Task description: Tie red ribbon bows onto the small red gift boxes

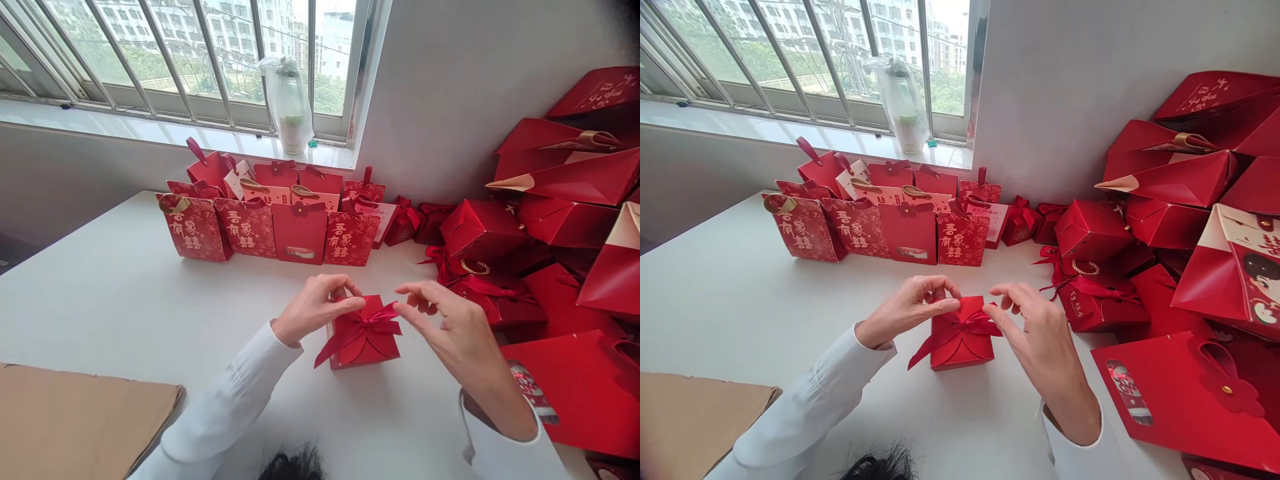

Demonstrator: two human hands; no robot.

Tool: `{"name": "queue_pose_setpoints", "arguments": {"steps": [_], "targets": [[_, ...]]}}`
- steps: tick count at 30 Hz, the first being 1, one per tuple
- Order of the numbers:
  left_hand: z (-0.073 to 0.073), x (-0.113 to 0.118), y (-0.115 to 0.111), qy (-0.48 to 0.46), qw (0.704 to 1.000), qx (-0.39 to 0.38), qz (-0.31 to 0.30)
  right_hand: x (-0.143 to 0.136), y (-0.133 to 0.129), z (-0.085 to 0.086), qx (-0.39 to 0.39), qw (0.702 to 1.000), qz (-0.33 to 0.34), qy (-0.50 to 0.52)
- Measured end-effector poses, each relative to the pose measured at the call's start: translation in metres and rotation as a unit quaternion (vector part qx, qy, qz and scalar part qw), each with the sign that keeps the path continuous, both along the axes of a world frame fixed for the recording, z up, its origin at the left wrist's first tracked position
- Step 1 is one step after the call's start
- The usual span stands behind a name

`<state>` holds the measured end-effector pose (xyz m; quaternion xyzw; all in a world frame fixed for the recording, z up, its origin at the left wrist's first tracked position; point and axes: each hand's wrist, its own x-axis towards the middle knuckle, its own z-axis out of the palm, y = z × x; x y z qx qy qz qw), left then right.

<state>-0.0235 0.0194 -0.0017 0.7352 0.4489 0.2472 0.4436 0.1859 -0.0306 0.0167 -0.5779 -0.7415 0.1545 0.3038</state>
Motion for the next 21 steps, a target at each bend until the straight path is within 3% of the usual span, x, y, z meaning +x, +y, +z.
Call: {"name": "queue_pose_setpoints", "arguments": {"steps": [2,6,11,21], "targets": [[0.001,0.005,-0.004,0.032,0.999,0.034,-0.003,0.01,0.01,-0.006,-0.083,0.996,-0.027,0.003],[0.001,0.014,-0.011,0.078,0.993,0.085,0.002,0.012,0.02,-0.02,-0.203,0.979,0.016,0.008],[0.0,0.018,-0.013,0.126,0.989,0.074,0.0,0.004,0.02,-0.025,-0.202,0.978,0.049,0.031],[0.007,0.014,-0.012,0.146,0.985,0.037,-0.08,0.004,0.011,-0.009,-0.214,0.968,0.113,0.06]]}}
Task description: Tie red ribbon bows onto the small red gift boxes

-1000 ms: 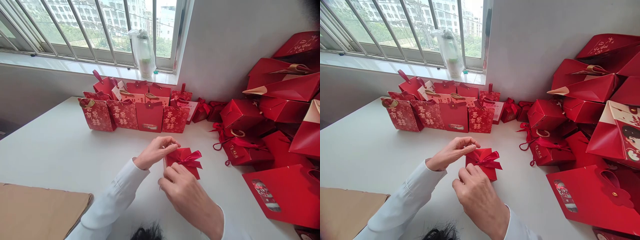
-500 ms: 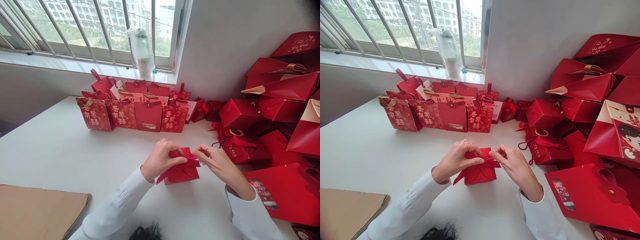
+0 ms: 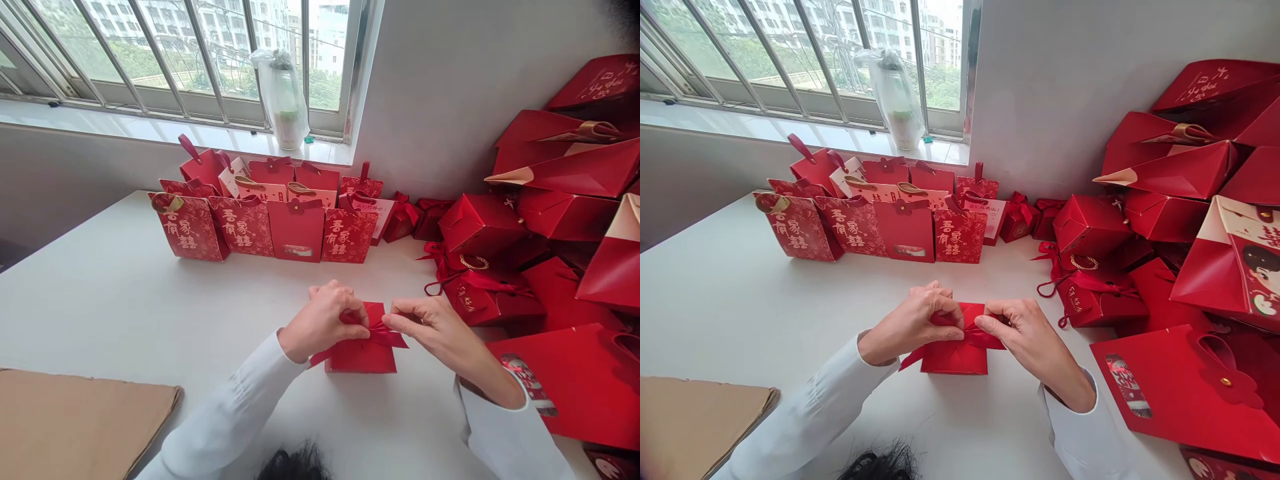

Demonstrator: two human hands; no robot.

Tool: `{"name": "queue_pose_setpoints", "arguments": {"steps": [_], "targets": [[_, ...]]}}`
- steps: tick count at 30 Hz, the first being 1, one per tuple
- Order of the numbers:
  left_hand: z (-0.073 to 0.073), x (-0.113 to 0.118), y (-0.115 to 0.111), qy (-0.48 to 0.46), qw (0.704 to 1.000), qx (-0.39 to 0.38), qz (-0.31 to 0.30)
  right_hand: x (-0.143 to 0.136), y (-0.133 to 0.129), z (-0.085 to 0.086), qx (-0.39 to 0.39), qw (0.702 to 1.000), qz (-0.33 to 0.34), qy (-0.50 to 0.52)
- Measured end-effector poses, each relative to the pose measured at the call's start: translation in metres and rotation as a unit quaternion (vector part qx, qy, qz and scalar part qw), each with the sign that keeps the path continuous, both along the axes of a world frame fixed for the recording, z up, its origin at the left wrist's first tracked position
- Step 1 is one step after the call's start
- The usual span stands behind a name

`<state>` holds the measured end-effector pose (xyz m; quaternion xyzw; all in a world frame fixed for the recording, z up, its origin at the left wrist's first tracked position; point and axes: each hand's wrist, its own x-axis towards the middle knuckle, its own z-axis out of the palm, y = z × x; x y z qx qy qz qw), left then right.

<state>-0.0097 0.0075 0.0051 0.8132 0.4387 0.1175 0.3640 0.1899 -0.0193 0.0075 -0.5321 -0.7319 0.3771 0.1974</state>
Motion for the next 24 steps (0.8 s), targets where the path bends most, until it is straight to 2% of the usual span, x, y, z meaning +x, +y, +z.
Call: {"name": "queue_pose_setpoints", "arguments": {"steps": [5,14,17,21,24], "targets": [[0.0001,-0.0037,0.0032,0.017,0.998,-0.007,-0.057,-0.0002,-0.0011,-0.0017,-0.025,1.0,0.017,0.003],[0.004,-0.0048,0.0,0.032,0.995,0.015,-0.098,-0.0019,-0.0031,-0.0007,-0.034,0.998,0.041,0.02],[0.001,-0.005,0.0017,0.019,0.997,0.012,-0.076,-0.0003,-0.0038,0.0017,-0.04,0.998,0.038,0.025],[0.0004,-0.0074,0.0061,-0.048,0.997,-0.018,-0.059,0.004,-0.0021,0.0043,-0.066,0.997,0.023,0.043],[0.0026,-0.0103,0.0094,-0.089,0.995,-0.03,-0.013,0.0028,-0.0006,0.0047,-0.076,0.992,0.029,0.094]]}}
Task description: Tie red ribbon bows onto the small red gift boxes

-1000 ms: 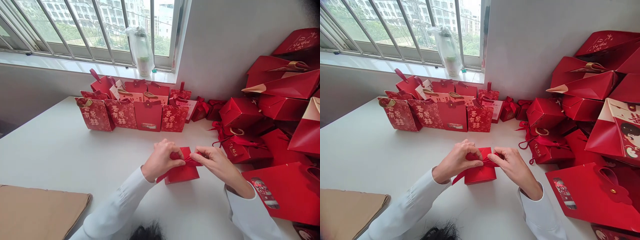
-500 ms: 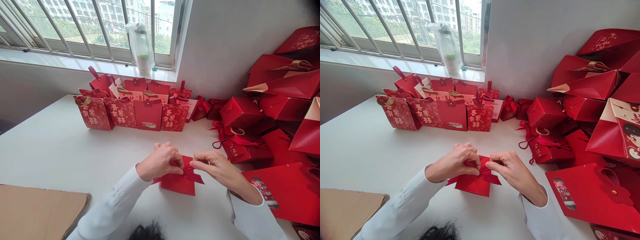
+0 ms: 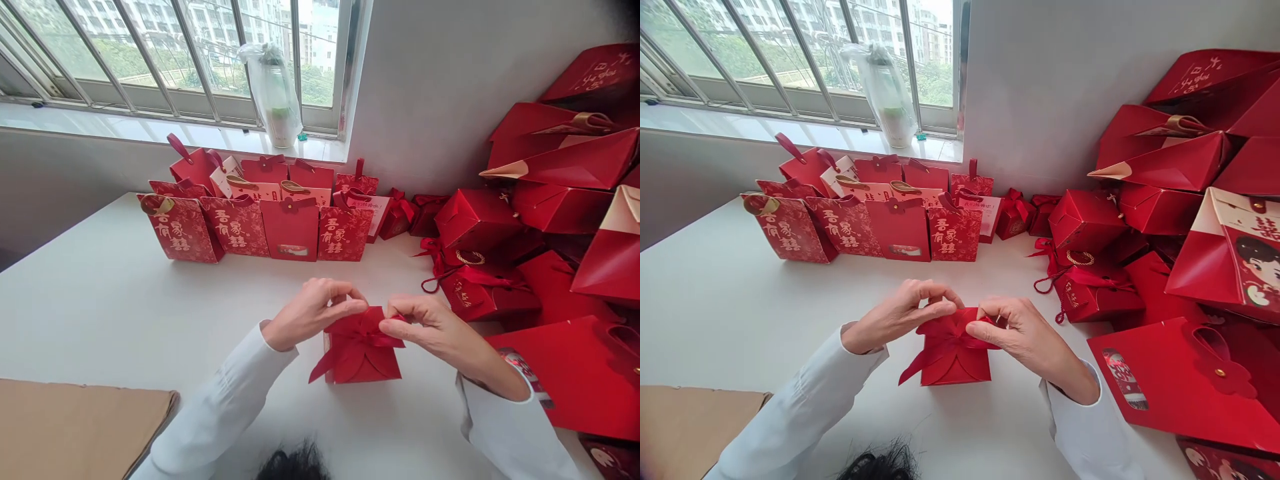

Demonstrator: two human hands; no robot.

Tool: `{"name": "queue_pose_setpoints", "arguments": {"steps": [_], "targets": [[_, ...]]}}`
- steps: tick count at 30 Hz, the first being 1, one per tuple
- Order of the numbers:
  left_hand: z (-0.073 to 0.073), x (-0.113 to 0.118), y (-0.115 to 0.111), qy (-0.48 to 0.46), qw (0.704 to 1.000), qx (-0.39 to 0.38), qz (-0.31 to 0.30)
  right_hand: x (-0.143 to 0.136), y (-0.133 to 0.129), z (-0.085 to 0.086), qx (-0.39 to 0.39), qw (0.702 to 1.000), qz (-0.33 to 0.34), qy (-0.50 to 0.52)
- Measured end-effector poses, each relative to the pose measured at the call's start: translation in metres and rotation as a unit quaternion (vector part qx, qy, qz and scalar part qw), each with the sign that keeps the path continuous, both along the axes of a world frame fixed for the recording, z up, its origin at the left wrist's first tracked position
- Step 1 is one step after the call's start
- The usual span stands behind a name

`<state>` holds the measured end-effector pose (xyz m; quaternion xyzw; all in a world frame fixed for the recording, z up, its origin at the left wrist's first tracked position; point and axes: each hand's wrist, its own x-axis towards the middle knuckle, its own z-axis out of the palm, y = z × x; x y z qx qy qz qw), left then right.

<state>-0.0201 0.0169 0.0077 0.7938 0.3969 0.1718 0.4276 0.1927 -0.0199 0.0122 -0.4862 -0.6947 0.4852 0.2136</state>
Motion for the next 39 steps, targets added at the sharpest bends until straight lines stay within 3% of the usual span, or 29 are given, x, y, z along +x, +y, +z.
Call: {"name": "queue_pose_setpoints", "arguments": {"steps": [3,8,12,20,25,31,39], "targets": [[0.004,-0.004,0.002,-0.002,1.0,-0.003,0.028,-0.005,0.002,-0.003,-0.045,0.994,0.01,0.095],[0.015,-0.015,-0.002,0.084,0.995,0.018,-0.041,-0.009,0.006,-0.012,-0.132,0.972,0.04,0.191],[0.017,-0.017,-0.006,0.14,0.988,0.041,-0.049,-0.009,0.007,-0.014,-0.148,0.97,0.054,0.183],[0.012,-0.013,-0.008,0.129,0.989,0.029,-0.064,-0.013,0.005,-0.01,-0.162,0.975,0.043,0.148],[0.01,-0.013,-0.007,0.159,0.982,0.073,-0.077,-0.014,0.003,-0.01,-0.182,0.972,0.021,0.15],[0.004,-0.008,-0.009,0.197,0.975,0.089,-0.044,-0.013,0.0,-0.01,-0.187,0.975,0.001,0.12],[-0.002,-0.006,-0.012,0.174,0.979,0.1,-0.03,-0.013,-0.003,-0.01,-0.182,0.979,-0.005,0.09]]}}
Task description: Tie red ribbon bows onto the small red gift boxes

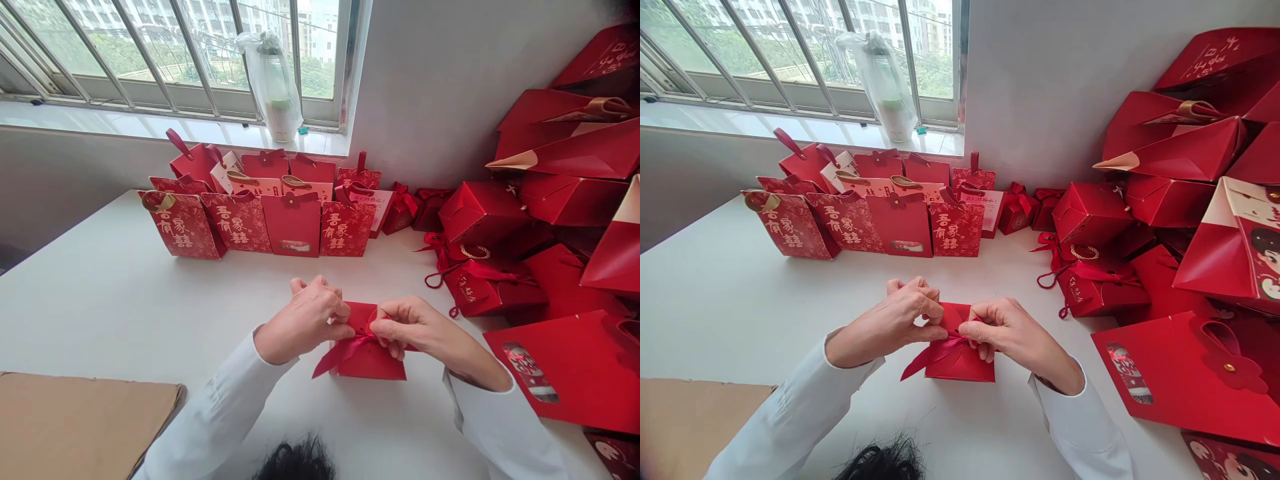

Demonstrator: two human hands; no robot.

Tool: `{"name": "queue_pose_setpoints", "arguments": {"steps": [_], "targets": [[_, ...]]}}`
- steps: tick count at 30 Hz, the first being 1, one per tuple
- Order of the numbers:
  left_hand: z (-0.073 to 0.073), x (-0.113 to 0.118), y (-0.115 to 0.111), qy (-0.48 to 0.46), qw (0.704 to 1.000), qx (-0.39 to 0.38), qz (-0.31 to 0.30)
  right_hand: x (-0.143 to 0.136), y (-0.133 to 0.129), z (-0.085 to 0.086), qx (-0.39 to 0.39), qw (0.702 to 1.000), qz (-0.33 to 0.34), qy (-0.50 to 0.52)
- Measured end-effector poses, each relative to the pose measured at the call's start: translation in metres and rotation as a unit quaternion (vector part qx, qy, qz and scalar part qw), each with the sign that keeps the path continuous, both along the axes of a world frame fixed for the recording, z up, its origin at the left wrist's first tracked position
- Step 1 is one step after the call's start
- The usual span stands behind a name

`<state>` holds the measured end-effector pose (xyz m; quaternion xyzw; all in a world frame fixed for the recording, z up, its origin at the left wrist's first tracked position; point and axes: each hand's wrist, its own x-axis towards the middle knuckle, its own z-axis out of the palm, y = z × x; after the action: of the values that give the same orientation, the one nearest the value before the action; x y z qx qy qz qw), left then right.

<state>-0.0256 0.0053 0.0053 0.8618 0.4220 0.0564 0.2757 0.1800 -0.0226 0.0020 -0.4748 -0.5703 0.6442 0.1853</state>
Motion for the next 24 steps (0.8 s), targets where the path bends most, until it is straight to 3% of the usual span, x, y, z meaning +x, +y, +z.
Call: {"name": "queue_pose_setpoints", "arguments": {"steps": [10,16,20,24], "targets": [[0.002,0.003,-0.002,0.006,1.0,0.01,-0.001,-0.001,-0.001,0.005,0.031,0.998,0.019,-0.047],[0.007,-0.001,0.003,-0.033,0.998,0.018,0.054,0.006,0.001,0.007,0.047,0.999,-0.017,0.015],[0.004,-0.003,0.008,-0.118,0.991,-0.011,0.055,0.011,0.005,0.01,0.135,0.99,-0.041,-0.017],[-0.001,0.0,0.01,-0.147,0.986,-0.019,0.082,0.011,0.012,0.002,0.235,0.962,-0.089,-0.105]]}}
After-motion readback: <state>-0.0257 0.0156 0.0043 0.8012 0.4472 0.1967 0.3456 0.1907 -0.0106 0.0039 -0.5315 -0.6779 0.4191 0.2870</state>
